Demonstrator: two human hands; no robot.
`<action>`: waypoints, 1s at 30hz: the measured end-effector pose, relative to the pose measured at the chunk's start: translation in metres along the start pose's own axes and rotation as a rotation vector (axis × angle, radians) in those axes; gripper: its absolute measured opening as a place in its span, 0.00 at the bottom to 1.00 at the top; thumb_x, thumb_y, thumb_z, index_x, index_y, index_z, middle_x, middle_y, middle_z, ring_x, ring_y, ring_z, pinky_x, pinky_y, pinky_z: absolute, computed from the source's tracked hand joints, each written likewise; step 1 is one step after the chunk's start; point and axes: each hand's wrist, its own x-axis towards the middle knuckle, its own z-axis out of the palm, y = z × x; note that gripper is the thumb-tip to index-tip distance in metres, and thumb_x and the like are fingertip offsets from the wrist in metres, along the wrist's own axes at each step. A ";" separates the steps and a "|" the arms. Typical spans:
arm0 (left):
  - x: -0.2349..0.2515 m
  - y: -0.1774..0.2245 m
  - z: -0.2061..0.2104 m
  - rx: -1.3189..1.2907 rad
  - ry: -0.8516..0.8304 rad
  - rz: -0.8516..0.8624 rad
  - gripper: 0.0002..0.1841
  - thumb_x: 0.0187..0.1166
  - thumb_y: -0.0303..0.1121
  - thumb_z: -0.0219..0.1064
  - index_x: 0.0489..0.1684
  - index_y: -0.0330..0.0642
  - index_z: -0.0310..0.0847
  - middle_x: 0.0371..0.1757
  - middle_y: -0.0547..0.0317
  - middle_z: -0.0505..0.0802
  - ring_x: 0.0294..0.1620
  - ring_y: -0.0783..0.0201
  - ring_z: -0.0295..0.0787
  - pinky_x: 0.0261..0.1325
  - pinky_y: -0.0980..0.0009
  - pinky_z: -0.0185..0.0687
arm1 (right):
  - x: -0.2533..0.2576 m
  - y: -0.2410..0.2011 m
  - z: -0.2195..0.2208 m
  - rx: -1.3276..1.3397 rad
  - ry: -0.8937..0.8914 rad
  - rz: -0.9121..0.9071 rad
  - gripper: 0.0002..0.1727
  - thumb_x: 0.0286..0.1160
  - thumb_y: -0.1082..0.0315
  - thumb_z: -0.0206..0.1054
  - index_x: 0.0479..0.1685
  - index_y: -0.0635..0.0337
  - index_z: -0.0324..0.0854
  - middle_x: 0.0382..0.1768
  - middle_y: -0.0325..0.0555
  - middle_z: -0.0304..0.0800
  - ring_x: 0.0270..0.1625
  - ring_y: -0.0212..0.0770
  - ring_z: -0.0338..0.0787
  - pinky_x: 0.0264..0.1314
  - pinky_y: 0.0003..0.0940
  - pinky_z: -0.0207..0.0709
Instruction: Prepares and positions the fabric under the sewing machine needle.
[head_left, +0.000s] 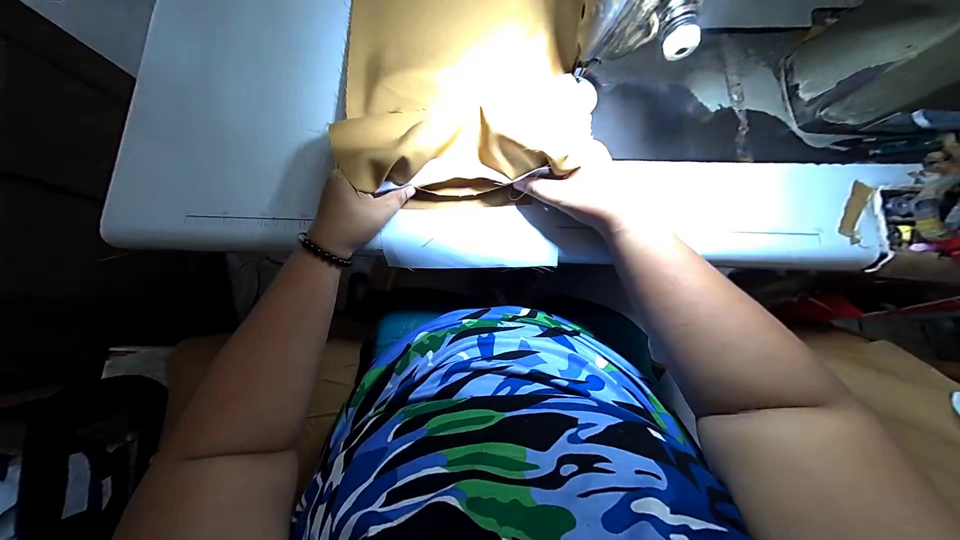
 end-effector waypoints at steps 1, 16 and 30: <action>-0.002 -0.001 0.001 0.010 -0.004 0.014 0.25 0.62 0.30 0.81 0.58 0.29 0.81 0.53 0.56 0.93 0.58 0.81 0.88 0.67 0.80 0.83 | -0.002 0.002 0.000 0.010 0.000 -0.012 0.15 0.61 0.63 0.79 0.44 0.60 0.90 0.41 0.36 0.94 0.46 0.16 0.90 0.54 0.18 0.84; -0.012 -0.009 0.005 0.018 0.067 0.182 0.27 0.59 0.33 0.84 0.54 0.25 0.82 0.52 0.52 0.94 0.59 0.79 0.90 0.68 0.80 0.83 | -0.010 0.009 0.001 -0.061 0.016 -0.116 0.16 0.61 0.61 0.75 0.44 0.61 0.88 0.43 0.38 0.93 0.51 0.16 0.88 0.57 0.17 0.81; -0.010 -0.011 -0.013 -0.119 -0.058 0.070 0.21 0.83 0.37 0.66 0.60 0.25 0.76 0.54 0.60 0.90 0.59 0.85 0.86 0.68 0.81 0.81 | -0.012 0.006 -0.019 -0.047 -0.154 -0.144 0.15 0.83 0.55 0.63 0.39 0.57 0.87 0.34 0.26 0.88 0.40 0.08 0.83 0.49 0.12 0.76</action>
